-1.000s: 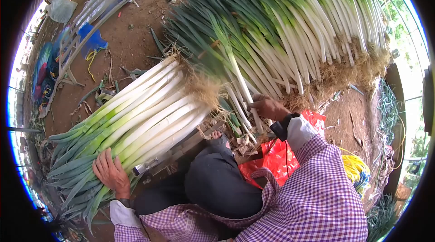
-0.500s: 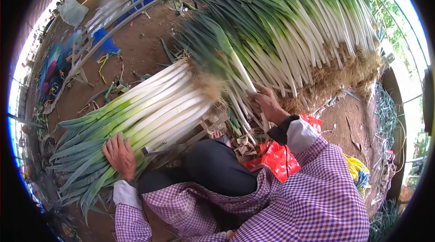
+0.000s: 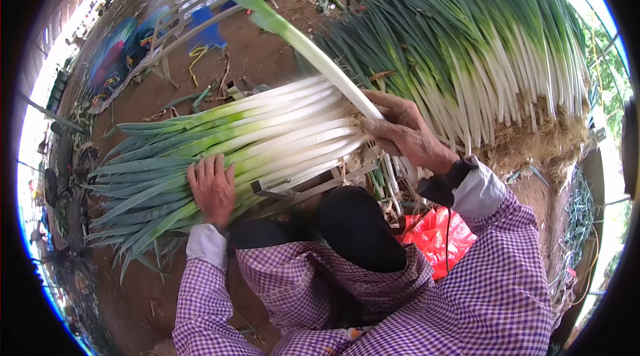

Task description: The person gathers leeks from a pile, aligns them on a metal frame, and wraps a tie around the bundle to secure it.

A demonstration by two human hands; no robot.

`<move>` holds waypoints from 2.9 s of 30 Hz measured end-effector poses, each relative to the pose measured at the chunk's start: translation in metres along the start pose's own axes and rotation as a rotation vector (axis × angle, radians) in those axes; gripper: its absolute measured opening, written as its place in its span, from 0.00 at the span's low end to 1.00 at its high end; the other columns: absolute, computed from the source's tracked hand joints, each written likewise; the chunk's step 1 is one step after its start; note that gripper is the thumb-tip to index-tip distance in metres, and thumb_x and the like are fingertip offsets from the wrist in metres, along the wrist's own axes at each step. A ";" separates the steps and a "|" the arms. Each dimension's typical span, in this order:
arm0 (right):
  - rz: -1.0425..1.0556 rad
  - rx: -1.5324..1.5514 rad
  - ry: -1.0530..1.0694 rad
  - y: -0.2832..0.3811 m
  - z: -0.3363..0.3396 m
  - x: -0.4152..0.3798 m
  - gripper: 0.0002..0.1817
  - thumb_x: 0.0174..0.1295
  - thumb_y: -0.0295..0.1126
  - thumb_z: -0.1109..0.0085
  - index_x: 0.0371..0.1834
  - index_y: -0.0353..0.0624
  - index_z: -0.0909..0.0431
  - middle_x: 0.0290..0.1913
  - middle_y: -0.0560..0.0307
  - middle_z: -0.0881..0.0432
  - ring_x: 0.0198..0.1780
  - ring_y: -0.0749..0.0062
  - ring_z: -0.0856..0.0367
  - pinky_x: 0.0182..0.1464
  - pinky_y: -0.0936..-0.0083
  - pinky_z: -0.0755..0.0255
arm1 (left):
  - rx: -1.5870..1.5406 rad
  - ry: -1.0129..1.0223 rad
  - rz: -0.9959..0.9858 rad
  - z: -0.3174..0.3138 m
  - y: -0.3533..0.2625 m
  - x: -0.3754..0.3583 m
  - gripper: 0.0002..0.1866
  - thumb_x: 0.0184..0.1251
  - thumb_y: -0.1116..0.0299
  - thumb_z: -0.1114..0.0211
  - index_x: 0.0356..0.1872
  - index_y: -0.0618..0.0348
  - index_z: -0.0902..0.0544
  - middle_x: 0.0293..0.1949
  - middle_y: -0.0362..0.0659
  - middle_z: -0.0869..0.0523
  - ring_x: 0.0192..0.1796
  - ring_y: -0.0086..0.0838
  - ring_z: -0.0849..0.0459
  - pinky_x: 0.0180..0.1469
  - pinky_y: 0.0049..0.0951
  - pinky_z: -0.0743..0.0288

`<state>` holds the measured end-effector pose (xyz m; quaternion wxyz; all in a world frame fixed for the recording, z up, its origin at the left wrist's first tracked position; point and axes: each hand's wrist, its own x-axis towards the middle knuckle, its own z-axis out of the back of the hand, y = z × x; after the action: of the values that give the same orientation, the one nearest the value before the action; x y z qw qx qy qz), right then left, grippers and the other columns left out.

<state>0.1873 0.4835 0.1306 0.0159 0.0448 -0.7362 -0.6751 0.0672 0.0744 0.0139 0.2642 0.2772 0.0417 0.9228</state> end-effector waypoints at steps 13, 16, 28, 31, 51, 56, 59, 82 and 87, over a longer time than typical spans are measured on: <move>0.474 -0.984 0.068 -0.166 -0.016 0.161 0.15 0.63 0.35 0.28 0.53 0.47 0.11 0.45 0.51 0.10 0.48 0.46 0.13 0.49 0.56 0.20 | -0.063 0.060 0.045 0.002 0.000 0.001 0.21 0.72 0.57 0.34 0.58 0.59 0.15 0.56 0.45 0.15 0.63 0.42 0.22 0.73 0.51 0.37; 0.568 -0.919 0.018 -0.168 -0.019 0.154 0.13 0.63 0.37 0.29 0.49 0.48 0.10 0.41 0.52 0.12 0.44 0.48 0.13 0.46 0.56 0.20 | -0.064 0.057 0.038 0.002 0.000 0.002 0.22 0.72 0.56 0.34 0.59 0.60 0.16 0.56 0.46 0.15 0.63 0.42 0.22 0.73 0.50 0.38; 0.638 -0.961 -0.062 -0.164 -0.034 0.161 0.09 0.64 0.33 0.31 0.46 0.50 0.10 0.40 0.55 0.14 0.46 0.51 0.15 0.47 0.57 0.20 | -0.060 0.079 0.049 0.002 0.002 0.001 0.21 0.74 0.56 0.34 0.59 0.59 0.15 0.57 0.46 0.15 0.64 0.43 0.22 0.75 0.51 0.39; 0.703 -0.950 -0.056 -0.166 -0.038 0.162 0.16 0.58 0.29 0.27 0.51 0.46 0.10 0.39 0.54 0.15 0.46 0.52 0.16 0.49 0.58 0.20 | -0.060 0.052 0.050 0.001 0.002 0.000 0.21 0.74 0.55 0.34 0.59 0.58 0.15 0.57 0.46 0.15 0.64 0.42 0.22 0.75 0.51 0.39; 0.669 -0.862 -0.024 -0.184 -0.058 0.156 0.14 0.63 0.37 0.29 0.51 0.48 0.10 0.39 0.54 0.15 0.48 0.55 0.15 0.57 0.60 0.24 | 0.005 0.071 0.018 0.003 0.000 0.002 0.21 0.72 0.59 0.33 0.61 0.58 0.16 0.58 0.46 0.16 0.65 0.43 0.23 0.76 0.51 0.39; 0.545 -0.817 -0.046 -0.188 -0.037 0.155 0.13 0.65 0.37 0.30 0.51 0.51 0.08 0.39 0.50 0.13 0.47 0.51 0.15 0.53 0.57 0.22 | -0.025 0.029 0.014 0.000 -0.002 0.002 0.21 0.71 0.59 0.33 0.59 0.58 0.16 0.58 0.46 0.16 0.65 0.42 0.22 0.75 0.51 0.37; 0.493 -0.856 0.000 -0.197 -0.017 0.158 0.13 0.67 0.37 0.30 0.50 0.46 0.09 0.38 0.49 0.14 0.43 0.52 0.15 0.47 0.58 0.22 | -0.041 0.009 0.027 0.004 -0.002 0.004 0.21 0.70 0.58 0.32 0.58 0.58 0.15 0.56 0.46 0.16 0.63 0.44 0.22 0.74 0.52 0.36; 0.477 -0.927 -0.084 -0.188 -0.025 0.139 0.13 0.67 0.39 0.31 0.49 0.46 0.08 0.42 0.53 0.13 0.47 0.57 0.15 0.51 0.61 0.21 | -0.040 0.132 -0.019 0.016 0.113 0.048 0.24 0.75 0.50 0.36 0.59 0.58 0.14 0.65 0.52 0.19 0.77 0.46 0.30 0.80 0.55 0.45; 0.450 -0.925 -0.077 -0.189 -0.025 0.139 0.14 0.66 0.39 0.30 0.50 0.47 0.08 0.40 0.52 0.14 0.48 0.54 0.16 0.54 0.58 0.23 | 0.041 0.278 -0.028 0.040 0.139 0.042 0.16 0.77 0.55 0.39 0.47 0.56 0.12 0.51 0.46 0.13 0.64 0.44 0.20 0.76 0.54 0.39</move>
<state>0.0594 0.4305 -0.0603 0.1517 -0.1515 -0.3522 -0.9111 -0.0060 -0.0262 0.0996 0.2628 0.1513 0.1006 0.9476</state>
